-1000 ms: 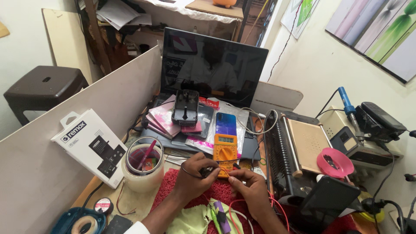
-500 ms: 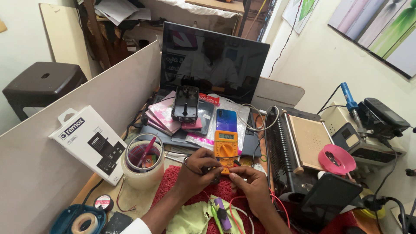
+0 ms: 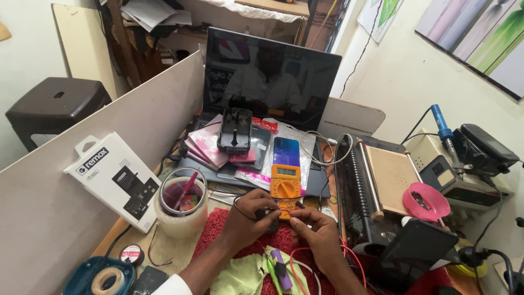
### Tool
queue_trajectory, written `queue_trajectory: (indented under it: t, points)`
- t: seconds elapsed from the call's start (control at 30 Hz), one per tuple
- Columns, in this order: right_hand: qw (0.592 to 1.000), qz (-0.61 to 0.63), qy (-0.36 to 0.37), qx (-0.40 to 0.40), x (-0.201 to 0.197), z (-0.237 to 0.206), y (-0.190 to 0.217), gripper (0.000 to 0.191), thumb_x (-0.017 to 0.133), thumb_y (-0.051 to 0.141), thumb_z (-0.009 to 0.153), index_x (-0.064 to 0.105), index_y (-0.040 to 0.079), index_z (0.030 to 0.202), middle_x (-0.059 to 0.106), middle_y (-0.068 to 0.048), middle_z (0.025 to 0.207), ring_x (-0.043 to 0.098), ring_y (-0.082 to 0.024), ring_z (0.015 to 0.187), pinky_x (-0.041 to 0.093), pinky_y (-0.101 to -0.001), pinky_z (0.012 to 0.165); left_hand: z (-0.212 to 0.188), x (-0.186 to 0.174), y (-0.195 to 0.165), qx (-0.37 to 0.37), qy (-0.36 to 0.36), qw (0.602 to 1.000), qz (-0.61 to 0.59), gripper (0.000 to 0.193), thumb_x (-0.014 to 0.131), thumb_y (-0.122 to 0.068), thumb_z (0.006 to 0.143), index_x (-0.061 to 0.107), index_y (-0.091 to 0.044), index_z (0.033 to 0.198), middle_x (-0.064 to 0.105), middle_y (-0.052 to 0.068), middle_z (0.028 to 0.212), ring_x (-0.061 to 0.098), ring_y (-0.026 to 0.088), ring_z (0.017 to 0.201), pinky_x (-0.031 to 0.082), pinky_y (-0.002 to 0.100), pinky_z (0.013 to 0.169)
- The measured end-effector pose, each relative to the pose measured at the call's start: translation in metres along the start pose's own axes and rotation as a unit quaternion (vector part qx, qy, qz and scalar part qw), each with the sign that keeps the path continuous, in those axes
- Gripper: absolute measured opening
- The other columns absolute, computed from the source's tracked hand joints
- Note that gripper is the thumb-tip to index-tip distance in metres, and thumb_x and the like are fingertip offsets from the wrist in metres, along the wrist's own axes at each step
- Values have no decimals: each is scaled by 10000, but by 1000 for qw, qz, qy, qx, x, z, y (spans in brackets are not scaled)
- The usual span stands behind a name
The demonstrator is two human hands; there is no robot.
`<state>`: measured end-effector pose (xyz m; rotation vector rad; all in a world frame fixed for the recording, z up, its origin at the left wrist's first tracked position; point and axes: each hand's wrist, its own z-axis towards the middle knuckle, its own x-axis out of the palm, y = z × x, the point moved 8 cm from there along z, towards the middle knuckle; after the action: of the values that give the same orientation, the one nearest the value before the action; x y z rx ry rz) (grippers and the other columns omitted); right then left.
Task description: The person works on a small electronic component, likely a cooling fan, using a multimeter to test electrical continuity. They strip the insulation from wires with a green tool and connect the multimeter probes to the fan's terminals. The person also handles a purple heat gun and a small black circuit board during the process.
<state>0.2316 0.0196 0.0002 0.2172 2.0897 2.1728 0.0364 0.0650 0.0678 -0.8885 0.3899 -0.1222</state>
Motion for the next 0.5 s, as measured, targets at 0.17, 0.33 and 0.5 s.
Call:
queue_trajectory:
  t: [0.17,0.33,0.5]
  points:
    - [1000,6,2,-8,1,0,2,194,721,11,884,756,-62,1060,711,-86,752,639,-120,629,552,-265,571,0,0,1,-7,4,1000,-7,141,790,-110,816,758,-10,909,708,87,927,725,202,830,566,312,722]
    - [1000,3,3,-9,2,-1,3,198,719,12,882,757,-60,1063,716,-87,752,644,-119,633,556,-265,579,0,1,-1,-5,11,1000,-12,138,782,-101,818,745,-8,913,712,91,936,730,214,828,566,320,726]
    - [1000,0,13,-13,4,-1,4,196,721,12,885,759,-65,1061,718,-87,758,649,-118,652,548,-259,592,-1,4,-6,19,35,999,-25,122,755,-68,850,724,-7,950,715,102,964,724,233,872,559,330,754]
